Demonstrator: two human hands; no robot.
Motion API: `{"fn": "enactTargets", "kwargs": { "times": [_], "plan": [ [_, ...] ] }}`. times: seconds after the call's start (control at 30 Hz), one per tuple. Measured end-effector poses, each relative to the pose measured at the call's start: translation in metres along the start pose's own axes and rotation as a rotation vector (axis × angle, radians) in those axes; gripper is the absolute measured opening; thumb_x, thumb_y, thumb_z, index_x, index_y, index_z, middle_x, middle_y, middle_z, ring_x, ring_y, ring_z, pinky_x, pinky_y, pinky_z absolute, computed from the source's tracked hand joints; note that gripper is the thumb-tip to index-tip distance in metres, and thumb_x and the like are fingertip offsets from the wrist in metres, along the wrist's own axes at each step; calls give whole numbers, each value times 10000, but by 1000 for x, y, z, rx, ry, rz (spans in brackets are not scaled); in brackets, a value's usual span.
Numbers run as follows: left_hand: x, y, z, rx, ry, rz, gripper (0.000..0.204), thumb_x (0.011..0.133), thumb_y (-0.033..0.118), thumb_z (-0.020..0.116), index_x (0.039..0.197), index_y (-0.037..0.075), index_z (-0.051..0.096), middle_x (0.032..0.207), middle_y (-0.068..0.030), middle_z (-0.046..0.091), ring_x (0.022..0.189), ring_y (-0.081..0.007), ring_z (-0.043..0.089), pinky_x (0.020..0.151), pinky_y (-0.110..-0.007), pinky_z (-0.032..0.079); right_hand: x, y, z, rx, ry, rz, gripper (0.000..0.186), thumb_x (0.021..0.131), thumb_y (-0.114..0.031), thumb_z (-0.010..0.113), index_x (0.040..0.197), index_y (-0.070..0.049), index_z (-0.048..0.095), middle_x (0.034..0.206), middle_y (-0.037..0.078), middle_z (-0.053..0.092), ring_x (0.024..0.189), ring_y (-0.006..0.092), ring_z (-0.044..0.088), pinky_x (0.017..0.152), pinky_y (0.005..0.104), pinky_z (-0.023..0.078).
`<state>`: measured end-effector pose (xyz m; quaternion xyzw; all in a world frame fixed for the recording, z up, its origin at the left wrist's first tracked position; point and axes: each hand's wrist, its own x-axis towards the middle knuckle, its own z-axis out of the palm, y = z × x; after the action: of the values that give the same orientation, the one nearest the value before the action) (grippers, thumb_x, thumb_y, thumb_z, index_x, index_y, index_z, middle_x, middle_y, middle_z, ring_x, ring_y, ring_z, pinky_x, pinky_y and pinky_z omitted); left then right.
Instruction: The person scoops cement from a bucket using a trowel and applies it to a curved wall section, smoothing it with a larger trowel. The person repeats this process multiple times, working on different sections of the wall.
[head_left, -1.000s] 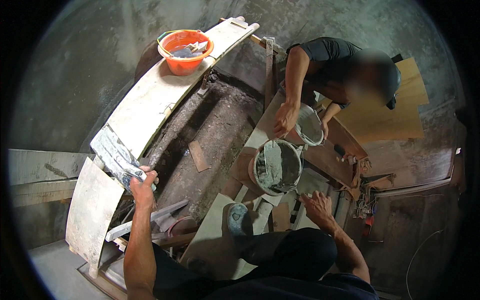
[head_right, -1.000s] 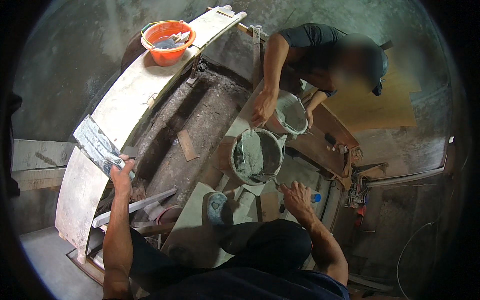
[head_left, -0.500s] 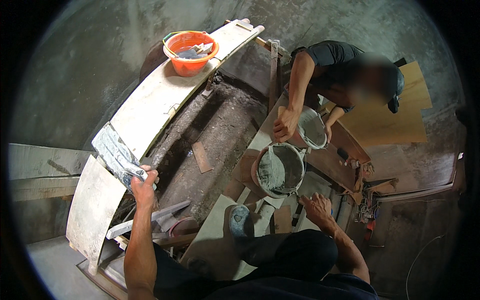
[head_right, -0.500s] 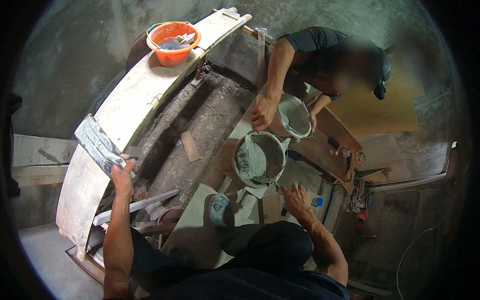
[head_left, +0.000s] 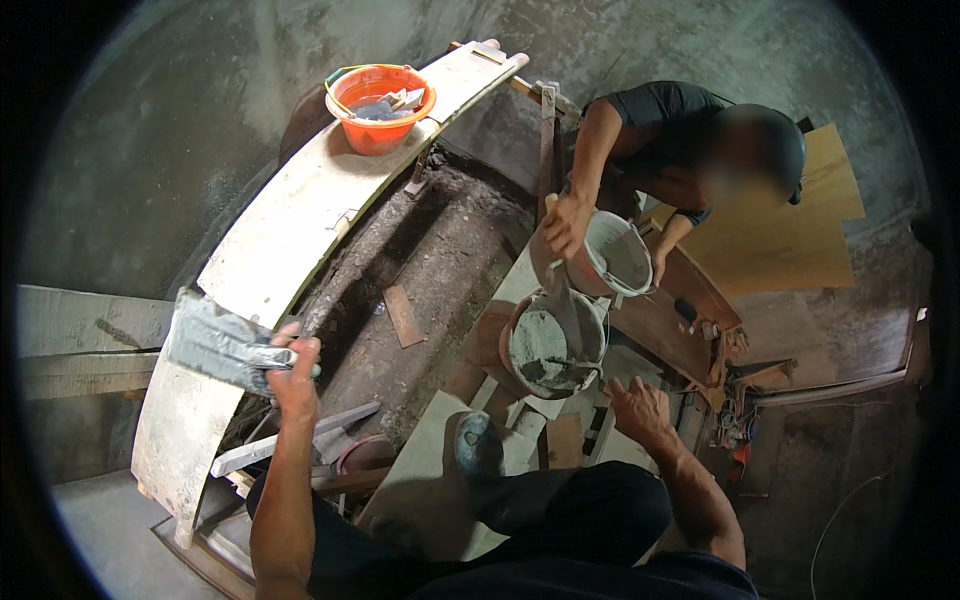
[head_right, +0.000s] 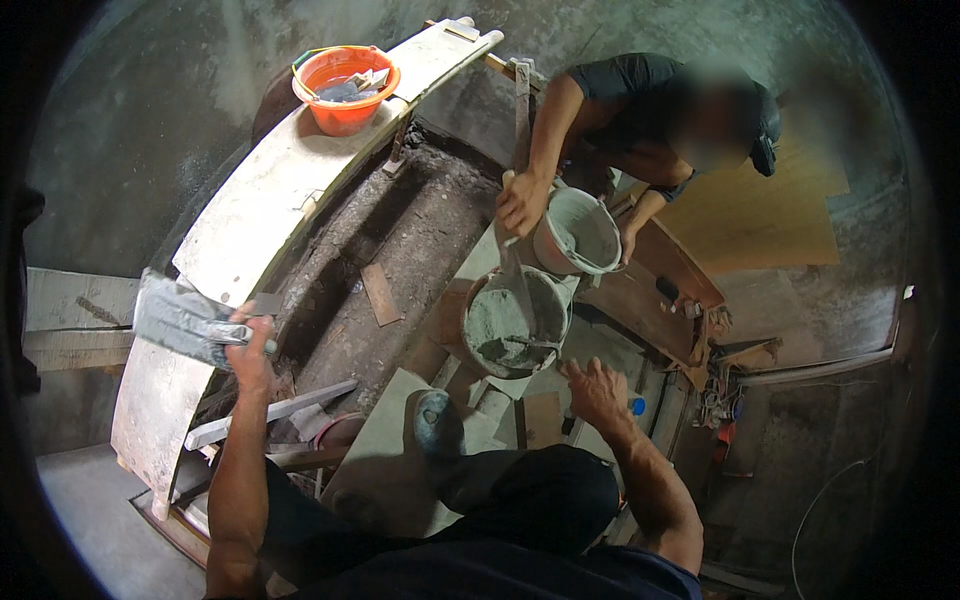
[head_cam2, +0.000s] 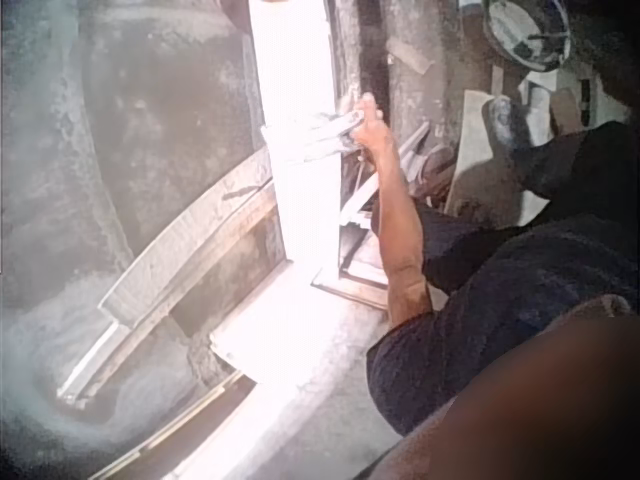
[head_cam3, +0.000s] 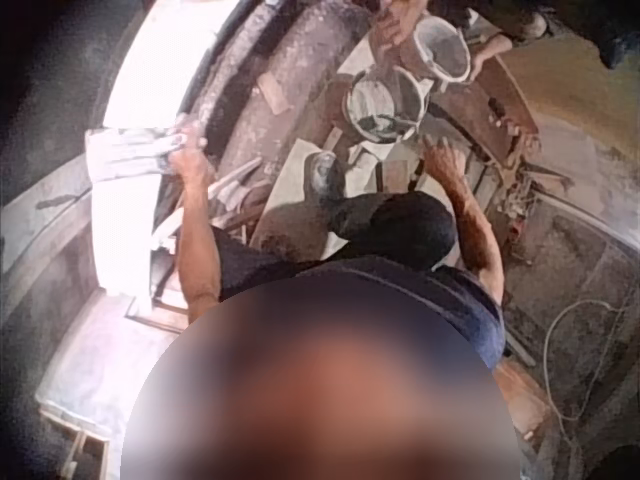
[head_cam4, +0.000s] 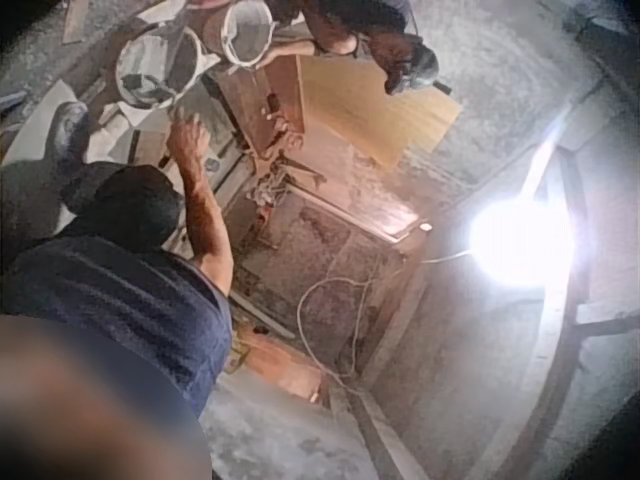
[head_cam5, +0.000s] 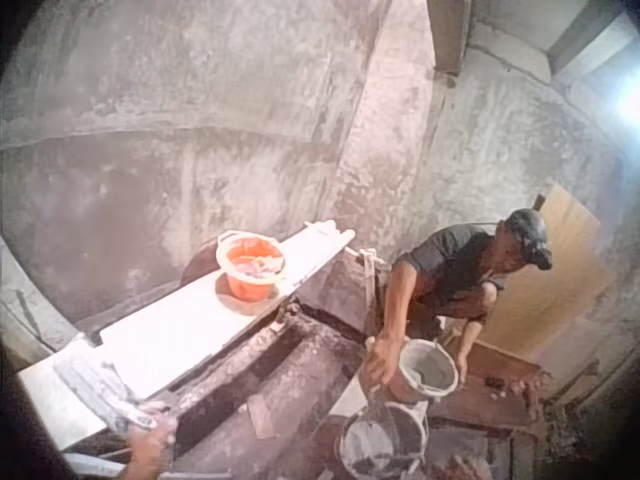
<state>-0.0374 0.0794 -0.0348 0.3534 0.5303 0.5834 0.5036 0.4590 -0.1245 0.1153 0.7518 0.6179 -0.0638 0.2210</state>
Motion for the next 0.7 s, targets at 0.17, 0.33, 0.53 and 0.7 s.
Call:
{"fn": "enactTargets", "kwargs": {
  "times": [0.17, 0.33, 0.53, 0.7],
  "plan": [
    [-31, -27, 34, 187, -247, -147, 347, 868, 100, 756, 1188, -3, 671, 791, 40, 580, 704, -81, 533, 647, -254, 437, 50, 4, 1, -55, 55, -121, 428, 897, -178, 653, 1319, -107, 625, 989, 195, 698, 839, 382, 726, 683, 502, 567],
    [-38, -32, 47, 279, -280, 32, 288, 860, 87, 739, 1138, 24, 700, 803, 55, 570, 715, -100, 536, 680, -268, 447, 111, -1, 14, -54, -53, -104, 317, 870, -251, 659, 1128, -80, 728, 851, 200, 742, 799, 367, 747, 681, 497, 588],
    [-15, -14, 33, 110, -147, -128, 303, 875, 88, 772, 1151, 3, 681, 825, 48, 596, 737, -56, 523, 704, -241, 436, 138, -10, 3, 82, -565, -93, 331, 873, -336, 636, 922, -37, 770, 810, 186, 740, 671, 317, 736, 679, 455, 601],
    [-11, -13, 29, 140, -104, -70, 313, 868, 119, 780, 1145, 10, 681, 821, 31, 617, 708, -69, 556, 658, -247, 447, 132, 13, -11, 560, -597, 34, 446, 930, -435, 585, 999, -23, 740, 719, 144, 674, 596, 252, 689, 607, 415, 580]
  ]
}}
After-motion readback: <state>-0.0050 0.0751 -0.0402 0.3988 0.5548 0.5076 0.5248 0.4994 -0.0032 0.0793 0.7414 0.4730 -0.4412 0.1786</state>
